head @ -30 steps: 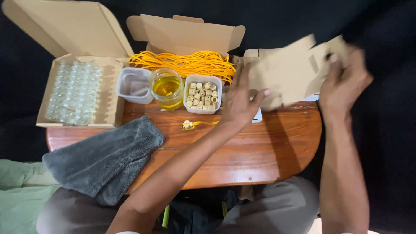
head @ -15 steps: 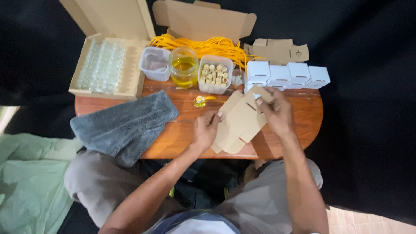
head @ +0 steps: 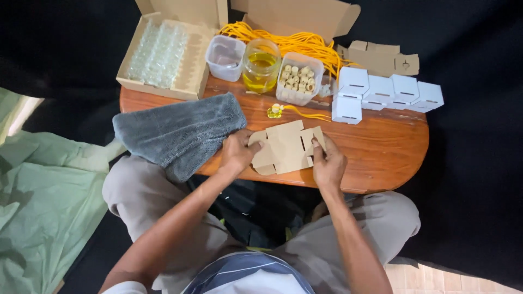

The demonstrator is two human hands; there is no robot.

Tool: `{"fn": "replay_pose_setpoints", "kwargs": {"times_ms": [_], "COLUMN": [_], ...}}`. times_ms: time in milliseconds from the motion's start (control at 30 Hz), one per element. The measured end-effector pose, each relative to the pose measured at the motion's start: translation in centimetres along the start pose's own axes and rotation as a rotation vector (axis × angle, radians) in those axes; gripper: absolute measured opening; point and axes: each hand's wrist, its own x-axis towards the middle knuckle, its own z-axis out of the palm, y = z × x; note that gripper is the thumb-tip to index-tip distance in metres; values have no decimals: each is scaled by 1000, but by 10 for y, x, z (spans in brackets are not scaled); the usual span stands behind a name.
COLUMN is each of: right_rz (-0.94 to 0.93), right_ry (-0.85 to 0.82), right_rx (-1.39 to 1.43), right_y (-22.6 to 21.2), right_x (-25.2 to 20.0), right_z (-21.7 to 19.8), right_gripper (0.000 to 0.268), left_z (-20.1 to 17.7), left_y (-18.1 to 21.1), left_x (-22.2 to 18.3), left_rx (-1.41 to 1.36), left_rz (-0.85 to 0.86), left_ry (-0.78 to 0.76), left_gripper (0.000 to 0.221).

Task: The person assembles cardboard packaging and places items inside it by hand. They fold the cardboard into a small box, place a component into it, and close the lid.

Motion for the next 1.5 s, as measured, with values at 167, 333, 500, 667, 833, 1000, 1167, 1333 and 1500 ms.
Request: {"fn": "replay_pose_setpoints", "kwargs": {"times_ms": [167, 333, 500, 667, 833, 1000, 1167, 1333, 1500], "right_rz": [-138, -214, -231, -273, -336, -379, -371, -249, -117], "right_ry": [-3, 10, 12, -16, -55, -139, -191, -245, -357], "right_rx": [26, 31, 83, 11, -22, 112, 161, 316, 398], "right_y": [2, 21, 14, 22, 16, 15, 22, 21, 27], "right_x": [-5, 5, 7, 7, 7, 12, 24, 28, 22], "right_z": [11, 18, 17, 16, 15, 11, 6, 2, 11], "right_gripper": [25, 22, 25, 24, 25, 22, 17, 14, 19], "left_z": [-10, -14, -28, -22, -24, -43, -26, -18, 25], "left_y": [-2, 12, 21, 4, 12, 52, 46, 42, -4], "left_x": [1, 10, 16, 33, 26, -6, -10, -7, 14], "left_rx": [-58, -32, 21, 76, 88, 206, 274, 152, -54], "left_rz": [85, 206, 306, 324, 345, 316, 438, 314, 375], "left_ry": [-77, -146, -165, -135, -131, -195, -301, -267, -340], "left_gripper": [31, 23, 28, 24, 21, 38, 32, 47, 25]}}
